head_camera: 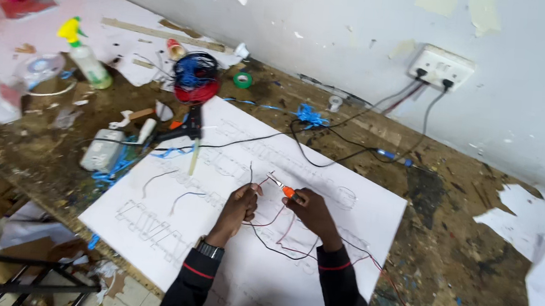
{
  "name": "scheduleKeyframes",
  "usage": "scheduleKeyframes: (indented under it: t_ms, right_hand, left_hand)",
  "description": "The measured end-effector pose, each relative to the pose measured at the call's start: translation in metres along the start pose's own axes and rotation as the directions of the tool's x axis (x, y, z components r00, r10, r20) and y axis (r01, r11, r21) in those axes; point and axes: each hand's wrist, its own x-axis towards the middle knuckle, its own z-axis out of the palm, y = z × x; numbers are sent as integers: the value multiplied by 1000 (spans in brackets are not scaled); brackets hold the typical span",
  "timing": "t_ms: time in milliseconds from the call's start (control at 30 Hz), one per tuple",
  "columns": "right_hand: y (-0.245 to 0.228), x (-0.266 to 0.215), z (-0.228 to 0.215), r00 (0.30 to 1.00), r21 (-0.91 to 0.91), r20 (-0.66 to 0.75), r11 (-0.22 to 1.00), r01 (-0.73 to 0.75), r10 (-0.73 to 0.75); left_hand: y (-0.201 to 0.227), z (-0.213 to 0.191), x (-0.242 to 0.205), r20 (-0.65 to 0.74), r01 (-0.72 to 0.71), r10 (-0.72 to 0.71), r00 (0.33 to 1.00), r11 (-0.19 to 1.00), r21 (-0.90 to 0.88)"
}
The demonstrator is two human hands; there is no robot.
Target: The person uses pliers to strip the insulation from the ends of several wires. They then plug a soldering iron into a wall socket and use it to solder the exposed wire ends together. The person continues to strip and prepare additional wires on a cluttered workbench.
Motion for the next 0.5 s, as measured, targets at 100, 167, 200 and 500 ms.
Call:
scheduleKeyframes:
  t_ms: [100, 167, 200, 500]
  right_hand:
    - [-11, -8, -63, 992, -202, 32, 973, -111, 120]
    - [-7, -7, -108, 969, -335, -115, 910, -245, 219]
    - [6, -3, -135, 965, -330, -126, 908, -259, 229]
    - [151, 44, -265, 745, -805, -340, 587, 84, -574]
  left_hand:
    - [5, 17, 26, 24, 24, -24, 999, 1000, 18]
    - [23, 41, 44, 73, -22, 20, 997, 999, 34]
    - [24, 62, 59, 86, -13, 10, 996, 999, 37]
    - [62, 249, 202, 450, -62, 137, 882, 982, -177]
